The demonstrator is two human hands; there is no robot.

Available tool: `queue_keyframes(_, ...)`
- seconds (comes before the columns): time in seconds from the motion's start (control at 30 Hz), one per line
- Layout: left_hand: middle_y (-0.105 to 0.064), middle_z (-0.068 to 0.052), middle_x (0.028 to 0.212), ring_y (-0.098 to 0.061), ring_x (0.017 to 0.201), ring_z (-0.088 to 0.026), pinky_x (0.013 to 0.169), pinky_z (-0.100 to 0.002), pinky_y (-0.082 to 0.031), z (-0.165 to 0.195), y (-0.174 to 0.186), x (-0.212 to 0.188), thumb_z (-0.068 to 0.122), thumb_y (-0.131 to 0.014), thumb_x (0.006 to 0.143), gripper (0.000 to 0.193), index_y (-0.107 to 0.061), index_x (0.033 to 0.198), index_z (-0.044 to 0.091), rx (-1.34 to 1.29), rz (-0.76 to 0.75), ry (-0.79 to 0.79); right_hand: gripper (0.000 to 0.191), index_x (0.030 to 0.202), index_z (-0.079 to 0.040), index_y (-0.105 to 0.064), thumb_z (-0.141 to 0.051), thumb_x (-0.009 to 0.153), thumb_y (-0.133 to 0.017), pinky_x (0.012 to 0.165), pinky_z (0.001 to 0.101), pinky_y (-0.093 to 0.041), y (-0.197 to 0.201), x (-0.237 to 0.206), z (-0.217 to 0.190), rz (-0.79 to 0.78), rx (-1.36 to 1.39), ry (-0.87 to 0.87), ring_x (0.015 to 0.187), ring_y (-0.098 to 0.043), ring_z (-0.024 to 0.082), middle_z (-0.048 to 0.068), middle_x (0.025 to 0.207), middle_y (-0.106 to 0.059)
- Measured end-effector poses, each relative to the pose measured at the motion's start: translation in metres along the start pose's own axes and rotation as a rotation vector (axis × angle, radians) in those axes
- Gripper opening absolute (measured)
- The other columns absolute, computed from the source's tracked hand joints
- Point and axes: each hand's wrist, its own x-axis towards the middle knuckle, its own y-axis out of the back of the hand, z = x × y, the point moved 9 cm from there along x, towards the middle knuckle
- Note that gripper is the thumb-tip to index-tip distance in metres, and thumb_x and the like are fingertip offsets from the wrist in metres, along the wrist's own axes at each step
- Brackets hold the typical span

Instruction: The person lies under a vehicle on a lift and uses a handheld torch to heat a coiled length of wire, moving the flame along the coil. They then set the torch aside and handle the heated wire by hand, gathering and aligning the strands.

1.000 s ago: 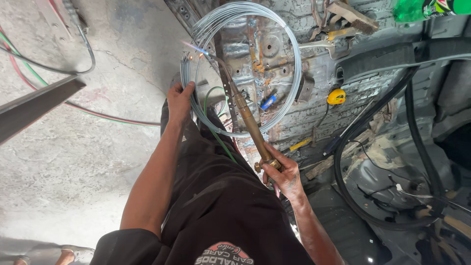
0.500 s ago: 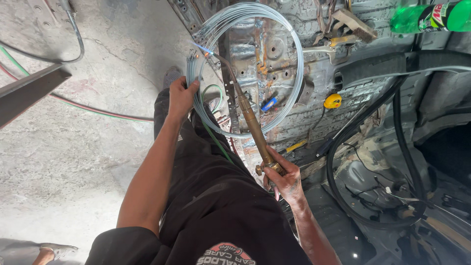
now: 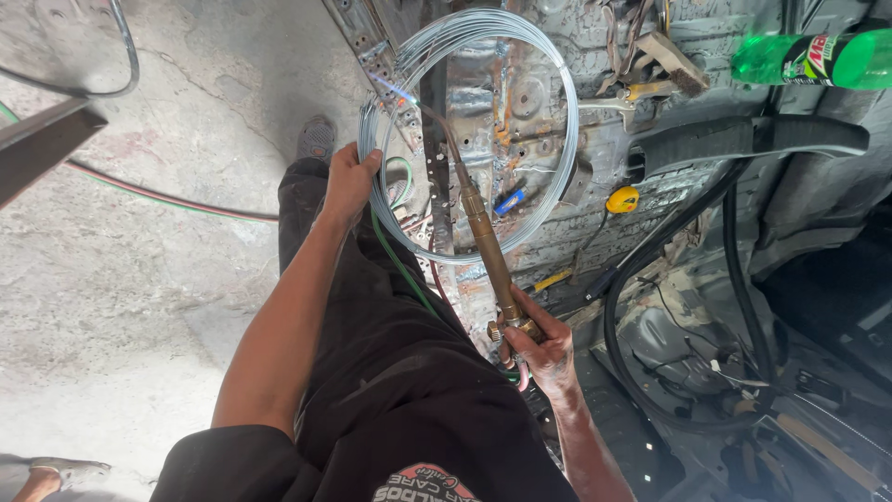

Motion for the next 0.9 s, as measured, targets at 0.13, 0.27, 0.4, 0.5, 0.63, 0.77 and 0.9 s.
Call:
queue_keyframes(0.13, -0.064, -0.001, 0.081, -0.056, 0.065, -0.007, 0.058, -0.027, -0.048, -0.005, -0.003, 0.001, 0.012, -0.062, 0.099, 0.019, -0.068, 0.106, -0.004, -0.023, -0.017, -0.003, 0.062, 0.150, 0.003, -0.049, 0.006, 0.089, -0.065, 0.052, 0.0258, -0.056, -0.003, 0.002, -0.002, 0.025, -0.078, -0.035, 0.063, -0.067, 0.012, 0.013, 0.099, -0.073)
queue_keyframes(0.27, -0.061, -0.001, 0.080, -0.053, 0.066, -0.007, 0.059, -0.028, -0.046, -0.008, -0.001, 0.001, 0.015, -0.064, 0.102, 0.020, -0.067, 0.102, -0.005, 0.069, 0.000, -0.055, 0.062, 0.150, 0.002, -0.049, 0.004, 0.090, -0.065, 0.049, 0.0254, -0.055, -0.007, 0.008, -0.001, 0.045, -0.104, -0.061, 0.062, -0.066, 0.011, 0.012, 0.098, -0.074)
queue_keyframes(0.4, -0.060, 0.000, 0.078, -0.052, 0.068, -0.006, 0.059, -0.027, -0.045, -0.002, -0.002, -0.001, 0.017, -0.067, 0.102, 0.022, -0.066, 0.100, -0.005, 0.114, 0.008, -0.142, 0.062, 0.150, 0.003, -0.050, 0.004, 0.090, -0.066, 0.048, 0.0251, -0.054, -0.011, 0.009, 0.001, 0.033, -0.104, -0.043, 0.061, -0.065, 0.011, 0.012, 0.097, -0.073)
queue_keyframes(0.5, -0.065, 0.002, 0.080, -0.056, 0.068, -0.005, 0.059, -0.025, -0.048, 0.002, 0.003, -0.002, 0.016, -0.069, 0.096, 0.020, -0.065, 0.106, -0.001, 0.122, 0.073, -0.147, 0.062, 0.150, 0.001, -0.049, 0.003, 0.091, -0.066, 0.049, 0.0248, -0.055, -0.011, 0.008, 0.002, 0.033, -0.099, -0.035, 0.061, -0.066, 0.010, 0.011, 0.096, -0.073)
queue_keyframes(0.63, -0.064, -0.003, 0.075, -0.057, 0.063, -0.008, 0.057, -0.027, -0.046, 0.006, 0.010, -0.005, 0.016, -0.071, 0.095, 0.024, -0.064, 0.105, -0.004, 0.272, 0.182, -0.143, 0.061, 0.148, 0.002, -0.051, 0.004, 0.089, -0.066, 0.049, 0.0244, -0.055, -0.014, 0.008, 0.005, 0.032, -0.086, -0.047, 0.061, -0.066, 0.010, 0.009, 0.095, -0.072)
queue_keyframes(0.77, -0.065, -0.002, 0.081, -0.057, 0.067, -0.006, 0.058, -0.026, -0.046, -0.002, 0.008, -0.004, 0.019, -0.071, 0.100, 0.023, -0.068, 0.109, -0.002, 0.180, 0.090, -0.126, 0.062, 0.148, 0.001, -0.052, 0.005, 0.088, -0.067, 0.047, 0.0236, -0.051, -0.017, 0.007, 0.012, 0.013, -0.110, -0.069, 0.059, -0.065, 0.010, 0.009, 0.090, -0.071)
queue_keyframes(0.9, -0.067, 0.000, 0.083, -0.059, 0.067, -0.006, 0.058, -0.026, -0.050, -0.015, 0.008, 0.001, 0.021, -0.070, 0.100, 0.022, -0.067, 0.106, 0.000, 0.007, -0.008, -0.056, 0.062, 0.148, 0.000, -0.051, 0.005, 0.088, -0.066, 0.048, 0.0234, -0.055, -0.021, 0.007, 0.022, -0.027, -0.052, -0.038, 0.058, -0.065, 0.008, 0.007, 0.090, -0.074)
